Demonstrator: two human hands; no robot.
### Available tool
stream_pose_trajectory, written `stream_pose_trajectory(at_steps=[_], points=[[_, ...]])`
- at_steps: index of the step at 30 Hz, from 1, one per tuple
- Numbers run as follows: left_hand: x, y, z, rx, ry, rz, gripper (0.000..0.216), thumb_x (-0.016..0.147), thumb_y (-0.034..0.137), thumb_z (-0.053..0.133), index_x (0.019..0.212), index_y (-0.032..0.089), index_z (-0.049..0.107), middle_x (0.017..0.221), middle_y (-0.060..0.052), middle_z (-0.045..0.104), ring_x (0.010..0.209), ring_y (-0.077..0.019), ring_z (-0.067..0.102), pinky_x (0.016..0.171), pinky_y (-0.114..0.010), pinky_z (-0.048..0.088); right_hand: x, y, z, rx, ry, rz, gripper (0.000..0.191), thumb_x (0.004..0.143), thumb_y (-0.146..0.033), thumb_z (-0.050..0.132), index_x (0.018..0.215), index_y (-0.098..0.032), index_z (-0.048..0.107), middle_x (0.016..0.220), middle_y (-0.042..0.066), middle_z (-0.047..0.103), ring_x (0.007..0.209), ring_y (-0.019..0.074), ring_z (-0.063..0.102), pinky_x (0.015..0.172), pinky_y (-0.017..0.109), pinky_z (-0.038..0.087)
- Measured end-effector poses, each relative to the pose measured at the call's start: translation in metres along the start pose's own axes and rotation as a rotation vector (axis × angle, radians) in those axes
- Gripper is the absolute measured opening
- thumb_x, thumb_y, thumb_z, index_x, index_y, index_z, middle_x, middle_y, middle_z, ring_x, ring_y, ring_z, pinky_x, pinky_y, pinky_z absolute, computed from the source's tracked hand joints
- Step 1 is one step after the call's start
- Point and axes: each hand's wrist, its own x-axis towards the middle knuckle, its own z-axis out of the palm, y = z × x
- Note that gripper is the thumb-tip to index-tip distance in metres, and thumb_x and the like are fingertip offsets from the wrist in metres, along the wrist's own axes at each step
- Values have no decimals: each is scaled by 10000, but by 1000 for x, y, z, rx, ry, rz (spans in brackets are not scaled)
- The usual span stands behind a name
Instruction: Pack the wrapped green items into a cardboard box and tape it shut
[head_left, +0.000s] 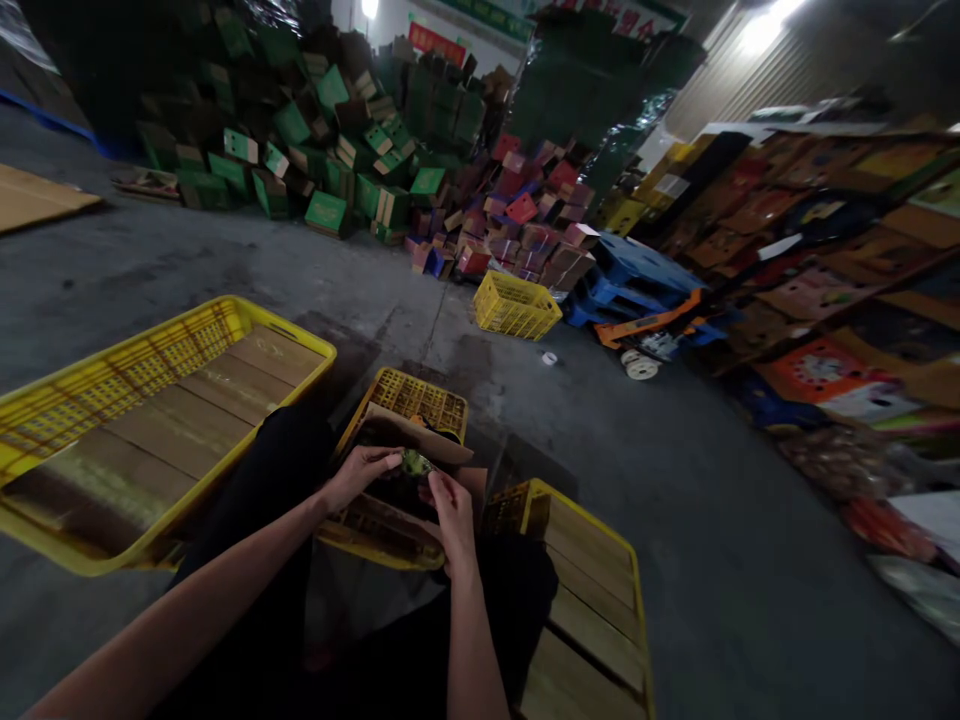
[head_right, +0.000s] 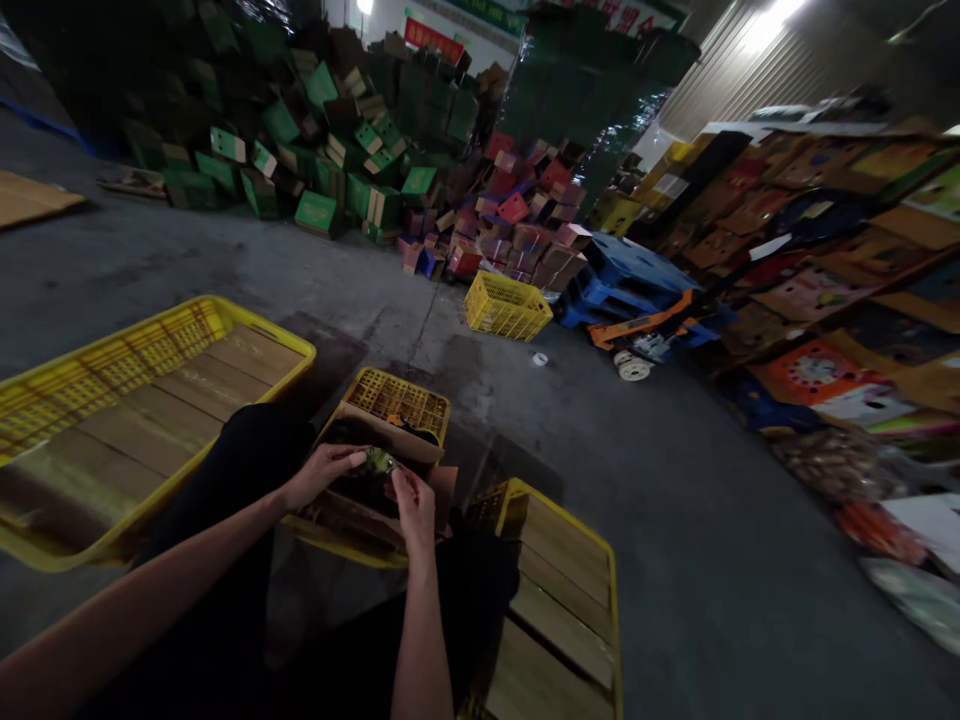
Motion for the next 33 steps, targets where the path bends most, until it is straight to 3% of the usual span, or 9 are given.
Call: stream_pose_trajectory(at_steps=[4, 8, 14, 18, 22, 27, 33], points=[[0, 1, 0, 9, -7, 1, 507, 821, 526, 713, 1158, 148, 756, 990, -80, 765, 866, -244, 667, 800, -346, 517, 1, 1, -2, -22, 2, -8, 521, 776, -640, 699, 999, -177, 782, 869, 81, 782, 776, 288, 744, 739, 402, 613], [-1, 2, 0, -44, -53, 8, 544, 810, 465, 747, 1261, 165, 696, 1132, -93, 735, 1001, -268, 656, 885, -367, 506, 1, 3, -3, 54, 9, -2, 462, 791, -611, 702, 927, -176, 777, 844, 72, 776, 764, 276, 738, 746, 402, 609], [-2, 2, 1, -129, -123, 14, 986, 695, 280, 865, 1541, 284, 360, 1264, -94, 650, 1117, -262, 639, 1002, -410, 464, 0, 3, -1, 320, 80, 56, 408, 745, -564, 775, 853, -173, 729, 780, 58, 758, 704, 232, 731, 713, 378, 615], [-2, 5, 3, -123, -225, 49, 856, 696, 256, 867, 1463, 251, 489, 1375, -110, 598, 1278, -299, 546, 1091, -431, 391, -2, 2, 4, 414, 32, 137, 382, 706, -537, 823, 830, -189, 723, 752, 39, 754, 684, 207, 724, 703, 346, 615], [-5, 12, 3, -79, -256, 68, 613, 752, 303, 831, 1312, 172, 617, 1236, -100, 687, 1204, -281, 585, 1095, -420, 373, -5, 4, 12, 448, -24, 205, 389, 680, -529, 845, 853, -204, 721, 746, 33, 755, 713, 218, 732, 688, 344, 609], [-9, 18, 3, -53, -216, 85, 458, 754, 339, 821, 1142, 155, 660, 1076, -68, 709, 1031, -237, 629, 970, -363, 449, -3, 11, 16, 218, -91, 186, 456, 764, -628, 725, 919, -200, 752, 759, 48, 763, 798, 262, 739, 711, 365, 594], [-8, 14, 3, -13, -115, 53, 537, 766, 414, 794, 1202, 151, 622, 1124, -88, 695, 1041, -244, 620, 933, -348, 461, 3, 10, 5, -139, -4, -98, 421, 841, -556, 672, 1093, -230, 757, 1092, 65, 765, 1067, 291, 686, 956, 407, 524]])
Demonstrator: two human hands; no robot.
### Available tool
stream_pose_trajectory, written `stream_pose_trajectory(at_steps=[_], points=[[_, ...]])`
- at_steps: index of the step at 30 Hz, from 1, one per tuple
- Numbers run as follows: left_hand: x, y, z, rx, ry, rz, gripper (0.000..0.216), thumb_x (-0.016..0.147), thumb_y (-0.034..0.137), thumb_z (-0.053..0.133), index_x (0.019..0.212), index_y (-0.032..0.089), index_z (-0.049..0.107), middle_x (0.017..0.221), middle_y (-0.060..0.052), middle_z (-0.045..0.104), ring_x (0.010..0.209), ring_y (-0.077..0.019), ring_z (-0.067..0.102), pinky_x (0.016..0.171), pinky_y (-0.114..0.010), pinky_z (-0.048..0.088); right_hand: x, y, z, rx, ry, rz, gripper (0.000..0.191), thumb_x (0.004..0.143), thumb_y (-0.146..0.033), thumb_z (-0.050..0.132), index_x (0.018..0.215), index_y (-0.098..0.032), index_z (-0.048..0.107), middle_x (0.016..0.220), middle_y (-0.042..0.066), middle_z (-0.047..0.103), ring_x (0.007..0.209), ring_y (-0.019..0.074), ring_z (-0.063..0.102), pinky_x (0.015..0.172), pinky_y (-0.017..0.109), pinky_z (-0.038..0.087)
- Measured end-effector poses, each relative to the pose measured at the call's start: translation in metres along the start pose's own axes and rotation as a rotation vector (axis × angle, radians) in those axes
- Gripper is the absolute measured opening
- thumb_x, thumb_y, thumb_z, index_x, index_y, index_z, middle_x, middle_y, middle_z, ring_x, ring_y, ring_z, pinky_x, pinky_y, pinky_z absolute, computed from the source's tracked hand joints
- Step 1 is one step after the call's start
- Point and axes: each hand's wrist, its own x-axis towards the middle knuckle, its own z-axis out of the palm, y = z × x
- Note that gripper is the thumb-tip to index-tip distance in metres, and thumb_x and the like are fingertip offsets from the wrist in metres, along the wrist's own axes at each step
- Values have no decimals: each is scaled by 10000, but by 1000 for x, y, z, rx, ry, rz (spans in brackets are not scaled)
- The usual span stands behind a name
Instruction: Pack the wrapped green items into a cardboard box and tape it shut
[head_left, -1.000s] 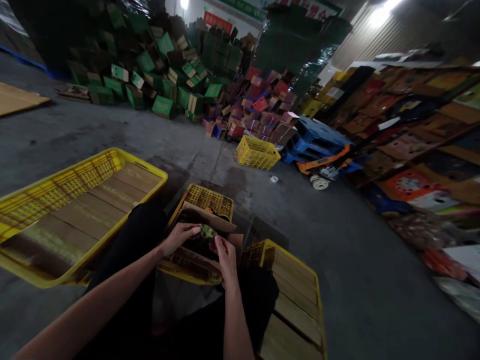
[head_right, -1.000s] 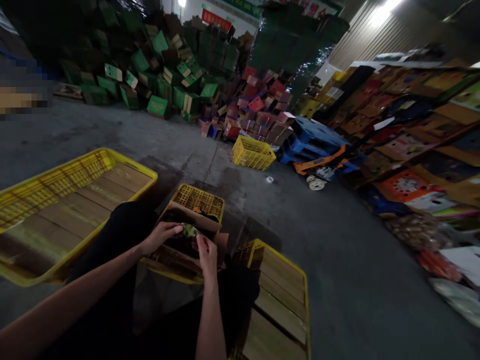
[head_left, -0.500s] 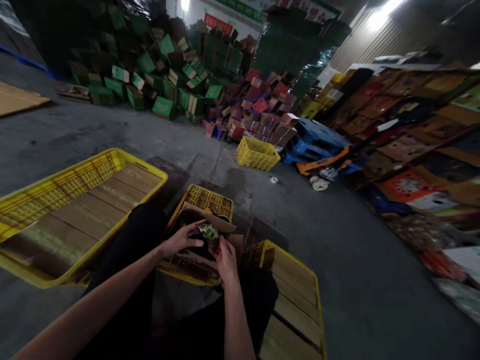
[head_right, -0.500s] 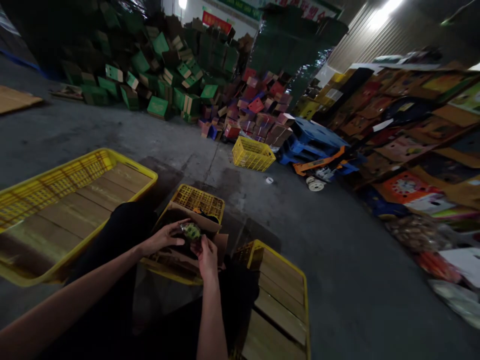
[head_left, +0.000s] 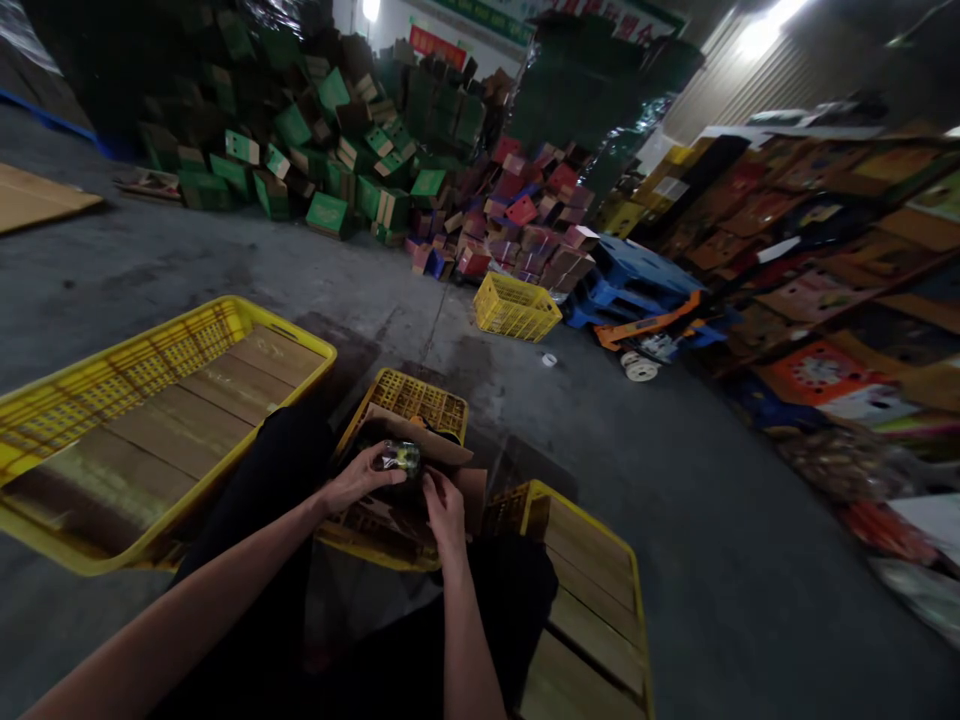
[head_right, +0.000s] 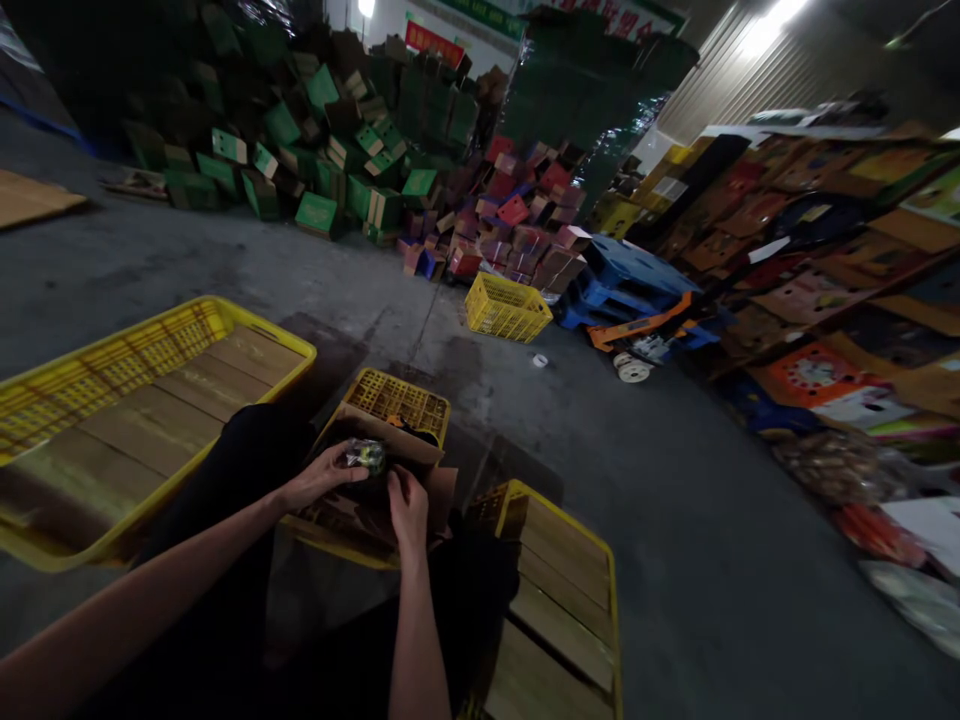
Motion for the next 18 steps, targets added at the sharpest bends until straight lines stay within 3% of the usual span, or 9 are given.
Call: stream_pose_trajectory(at_steps=[4, 8, 10, 13, 18], points=[[2, -10, -2, 109, -16, 26, 474, 781, 423, 771, 1146, 155, 635, 1082, -70, 687, 982, -222, 616, 863, -310, 467, -2, -12, -4, 49, 29, -57, 471, 864, -504, 674, 1259, -248, 679, 1279, 71, 692, 1194, 271, 631, 1060, 407, 465], [4, -21, -4, 211, -59, -2, 443, 745, 392, 797, 1087, 148, 657, 962, -40, 679, 871, -193, 601, 772, -278, 456, -7, -21, -1, 43, -4, -135, 608, 813, -438, 750, 1378, -286, 586, 1428, 59, 584, 1245, 267, 589, 1035, 393, 483], [4, -24, -4, 243, -81, -7, 423, 738, 386, 805, 1058, 143, 672, 926, -36, 676, 853, -192, 596, 754, -275, 452, -8, -21, -1, -2, -19, -128, 524, 806, -434, 751, 1297, -277, 653, 1332, 59, 656, 1188, 270, 618, 1000, 385, 494], [4, -25, -3, 218, -90, -13, 454, 752, 395, 800, 1109, 145, 672, 974, -53, 688, 901, -206, 611, 796, -289, 463, -5, -16, -4, -43, 9, -66, 332, 806, -471, 728, 1027, -226, 759, 1019, 55, 761, 973, 262, 682, 881, 357, 524], [6, -23, -4, 83, -55, -31, 662, 710, 390, 839, 1292, 172, 609, 1177, -94, 689, 1037, -240, 630, 907, -334, 473, 3, -2, -13, 74, 195, 9, 359, 744, -525, 746, 862, -186, 737, 836, 39, 738, 801, 223, 668, 758, 321, 535]])
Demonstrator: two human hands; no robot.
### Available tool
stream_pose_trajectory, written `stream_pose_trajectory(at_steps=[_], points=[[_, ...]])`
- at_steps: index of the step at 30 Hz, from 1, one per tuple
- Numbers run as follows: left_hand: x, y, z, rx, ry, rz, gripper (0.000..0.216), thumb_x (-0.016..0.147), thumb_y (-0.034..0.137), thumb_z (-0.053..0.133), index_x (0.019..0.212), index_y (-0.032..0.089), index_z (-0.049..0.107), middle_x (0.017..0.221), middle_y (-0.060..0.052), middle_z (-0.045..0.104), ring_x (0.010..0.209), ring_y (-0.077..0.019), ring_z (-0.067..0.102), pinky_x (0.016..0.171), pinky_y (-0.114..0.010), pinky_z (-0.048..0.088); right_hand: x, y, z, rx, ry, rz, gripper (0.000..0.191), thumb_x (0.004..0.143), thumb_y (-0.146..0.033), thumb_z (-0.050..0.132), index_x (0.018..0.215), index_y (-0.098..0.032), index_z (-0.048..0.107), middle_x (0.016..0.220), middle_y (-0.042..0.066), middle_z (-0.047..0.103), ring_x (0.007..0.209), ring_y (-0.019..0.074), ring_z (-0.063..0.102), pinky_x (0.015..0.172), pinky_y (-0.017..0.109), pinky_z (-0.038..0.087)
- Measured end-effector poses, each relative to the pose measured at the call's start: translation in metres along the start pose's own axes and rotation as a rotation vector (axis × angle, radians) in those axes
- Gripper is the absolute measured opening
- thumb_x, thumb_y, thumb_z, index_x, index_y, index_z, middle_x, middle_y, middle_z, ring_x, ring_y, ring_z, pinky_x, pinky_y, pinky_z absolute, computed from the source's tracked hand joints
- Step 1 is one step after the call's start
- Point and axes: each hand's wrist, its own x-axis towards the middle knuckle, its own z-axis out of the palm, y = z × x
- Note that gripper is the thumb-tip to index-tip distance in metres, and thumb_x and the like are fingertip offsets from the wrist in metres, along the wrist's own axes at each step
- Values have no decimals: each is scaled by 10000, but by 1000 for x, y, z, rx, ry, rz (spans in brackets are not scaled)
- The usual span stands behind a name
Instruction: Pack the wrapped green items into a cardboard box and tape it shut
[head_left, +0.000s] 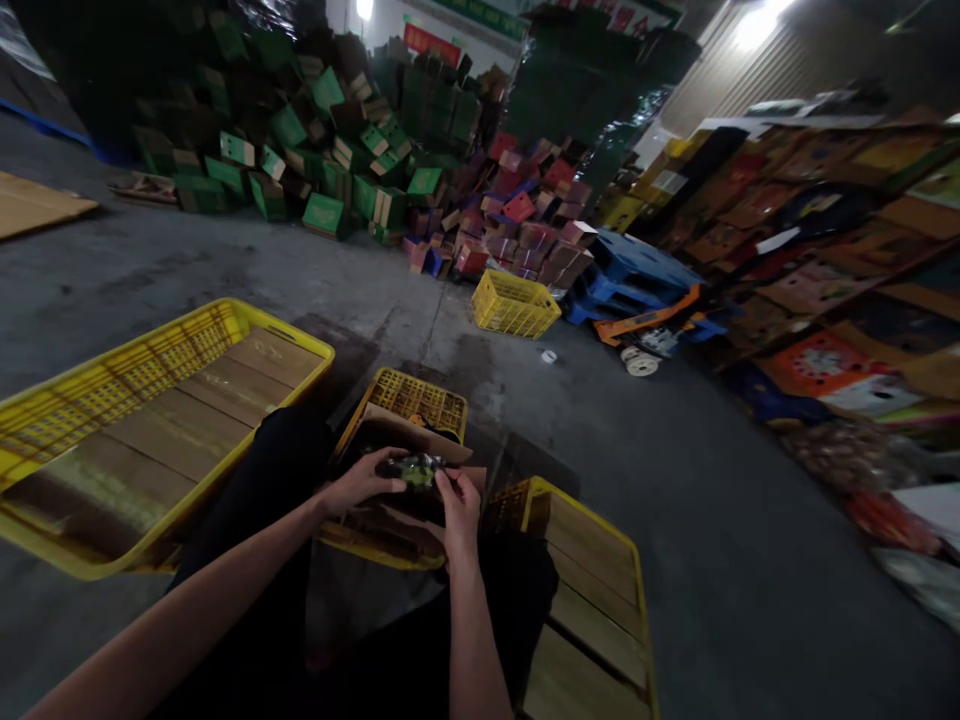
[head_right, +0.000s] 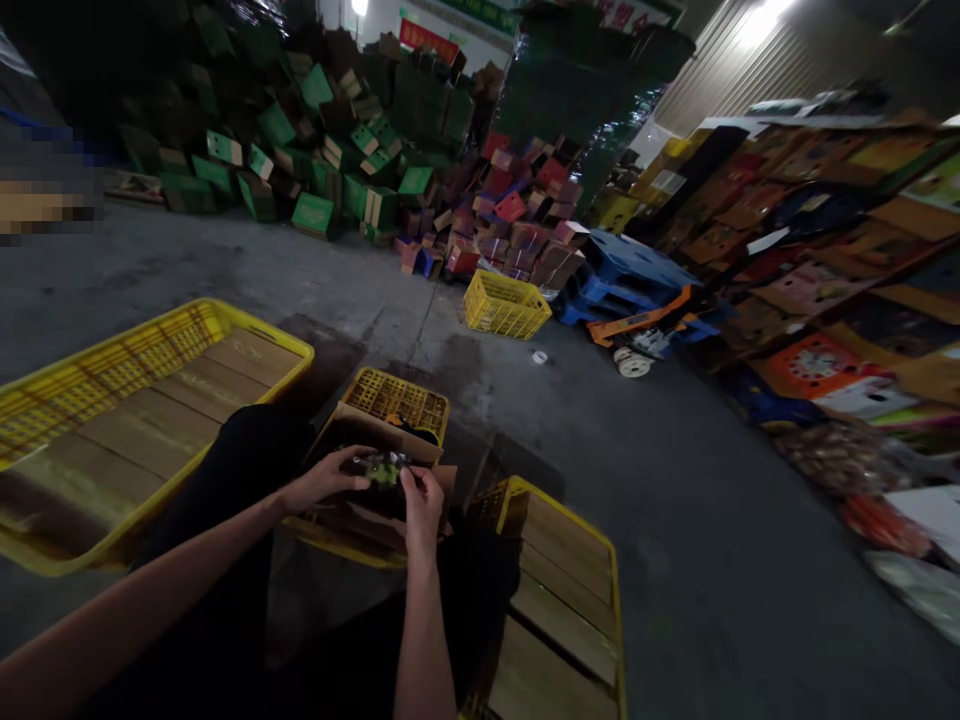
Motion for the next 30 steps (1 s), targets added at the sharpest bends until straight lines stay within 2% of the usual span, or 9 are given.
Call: stream_pose_trajectory(at_steps=[4, 8, 13, 19, 25, 30], points=[[-1, 3, -1, -11, -32, -26, 518, 758, 443, 789, 1157, 127, 695, 1117, -102, 724, 1016, -259, 649, 926, -350, 474, 2, 4, -1, 74, 70, 63, 425, 681, -560, 774, 872, -182, 734, 825, 45, 731, 747, 217, 660, 656, 308, 547], [-3, 9, -1, 45, 13, -36, 455, 766, 476, 767, 1040, 114, 733, 999, -86, 744, 929, -252, 655, 836, -322, 482, 1, 4, -1, 39, 65, 86, 452, 673, -597, 763, 866, -190, 726, 830, 45, 724, 728, 215, 649, 575, 286, 535], [-4, 12, -1, 26, 58, -18, 394, 758, 481, 769, 922, 124, 740, 852, -45, 719, 803, -201, 627, 749, -285, 454, 0, 3, 1, 78, 25, 102, 433, 704, -574, 760, 885, -184, 713, 849, 45, 729, 820, 221, 671, 694, 299, 560], [-3, 9, -3, -26, 91, -14, 402, 747, 494, 780, 898, 122, 757, 818, -48, 713, 755, -188, 612, 709, -280, 440, -7, -2, 8, 279, -99, 153, 497, 681, -493, 829, 1069, -221, 676, 1111, 65, 728, 1003, 260, 690, 849, 410, 592], [-3, 7, -3, -81, 75, -21, 398, 758, 486, 779, 947, 136, 786, 869, -60, 741, 807, -211, 635, 785, -314, 468, -6, 0, 6, 272, -119, 133, 457, 699, -463, 820, 1054, -215, 675, 1081, 62, 742, 1018, 256, 693, 917, 432, 564], [-5, 11, -2, -51, 123, 26, 323, 768, 457, 777, 863, 149, 786, 792, -27, 679, 749, -169, 570, 734, -285, 429, -5, 1, 6, 213, -141, 85, 504, 705, -440, 801, 1140, -216, 680, 1117, 69, 745, 1071, 275, 677, 972, 446, 520]])
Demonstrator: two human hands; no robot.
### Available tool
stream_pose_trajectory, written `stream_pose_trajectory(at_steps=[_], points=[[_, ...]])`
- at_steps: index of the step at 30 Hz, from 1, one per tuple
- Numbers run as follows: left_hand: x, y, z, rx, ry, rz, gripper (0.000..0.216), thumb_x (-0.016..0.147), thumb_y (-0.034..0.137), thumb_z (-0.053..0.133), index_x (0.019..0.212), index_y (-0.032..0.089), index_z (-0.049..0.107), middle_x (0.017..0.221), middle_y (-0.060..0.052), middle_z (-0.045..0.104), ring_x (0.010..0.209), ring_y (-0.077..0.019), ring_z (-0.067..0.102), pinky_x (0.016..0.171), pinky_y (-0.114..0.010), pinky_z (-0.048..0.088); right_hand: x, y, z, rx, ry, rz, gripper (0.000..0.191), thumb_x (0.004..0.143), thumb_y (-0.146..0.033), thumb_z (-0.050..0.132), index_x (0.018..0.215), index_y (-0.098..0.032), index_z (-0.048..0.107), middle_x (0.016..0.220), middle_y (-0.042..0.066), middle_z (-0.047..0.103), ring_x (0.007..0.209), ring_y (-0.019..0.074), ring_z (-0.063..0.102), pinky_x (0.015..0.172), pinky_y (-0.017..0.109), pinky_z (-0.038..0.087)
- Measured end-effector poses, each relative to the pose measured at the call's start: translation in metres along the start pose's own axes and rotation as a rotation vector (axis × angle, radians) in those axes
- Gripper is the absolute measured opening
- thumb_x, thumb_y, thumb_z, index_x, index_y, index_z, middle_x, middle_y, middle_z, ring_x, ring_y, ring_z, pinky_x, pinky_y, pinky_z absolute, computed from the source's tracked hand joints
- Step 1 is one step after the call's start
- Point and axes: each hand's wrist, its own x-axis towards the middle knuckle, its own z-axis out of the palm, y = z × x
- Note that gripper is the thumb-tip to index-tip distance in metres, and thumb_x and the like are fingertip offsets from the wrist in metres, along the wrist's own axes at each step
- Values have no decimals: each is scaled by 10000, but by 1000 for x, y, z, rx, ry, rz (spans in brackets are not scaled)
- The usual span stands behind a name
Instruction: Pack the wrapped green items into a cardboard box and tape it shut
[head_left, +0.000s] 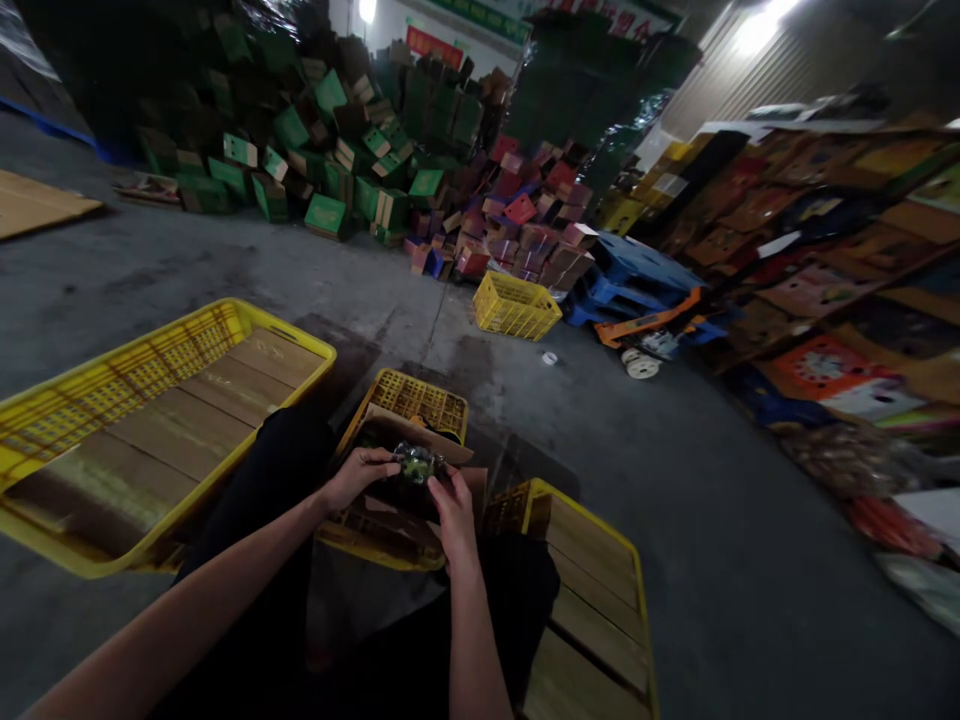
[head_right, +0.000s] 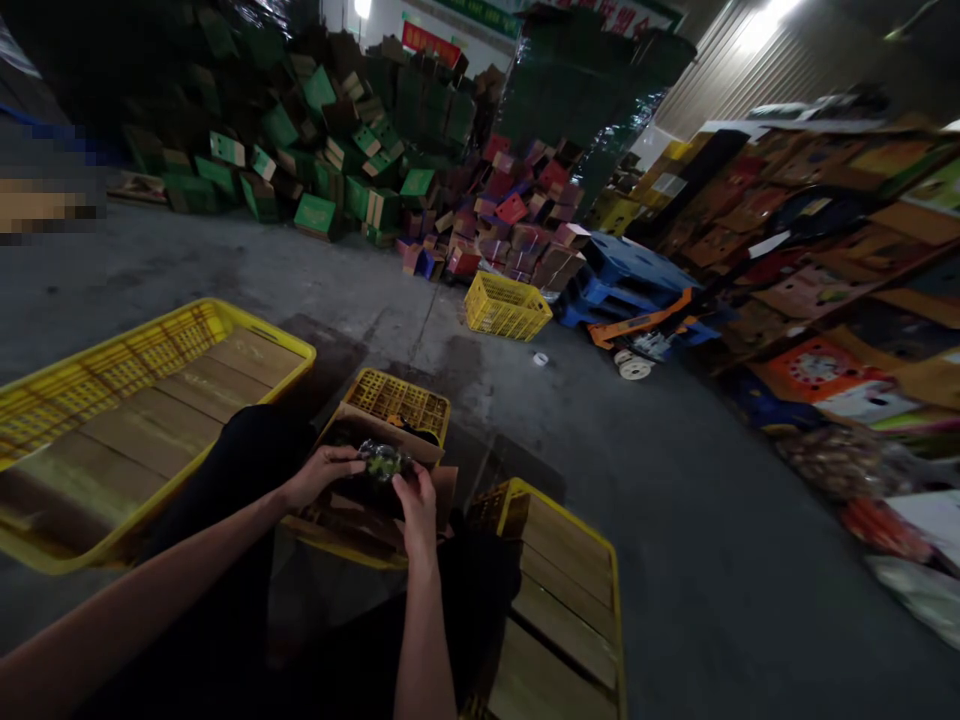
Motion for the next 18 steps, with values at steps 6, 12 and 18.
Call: stream_pose_trajectory(at_steps=[6, 12, 18], points=[[-1, 7, 2, 17, 11, 33, 297, 771, 445, 770, 764, 149, 749, 787, -17, 633, 767, -156, 541, 749, -275, 405, -2, -3, 2, -82, -20, 6, 497, 707, -450, 780, 1145, -230, 694, 1127, 64, 746, 1089, 285, 669, 949, 418, 522], [2, -1, 0, -56, 45, -32, 313, 732, 440, 800, 834, 151, 735, 769, -9, 644, 717, -140, 537, 687, -252, 401, -4, -4, 2, -166, -49, 54, 449, 688, -473, 800, 1043, -212, 714, 1015, 56, 764, 934, 264, 693, 767, 349, 554], [5, -8, -4, -166, 34, -85, 340, 734, 457, 798, 875, 158, 717, 854, -32, 684, 777, -155, 594, 711, -250, 437, -6, -7, 2, -211, -85, 124, 437, 659, -528, 815, 921, -189, 729, 807, 32, 751, 747, 234, 679, 597, 283, 509]])
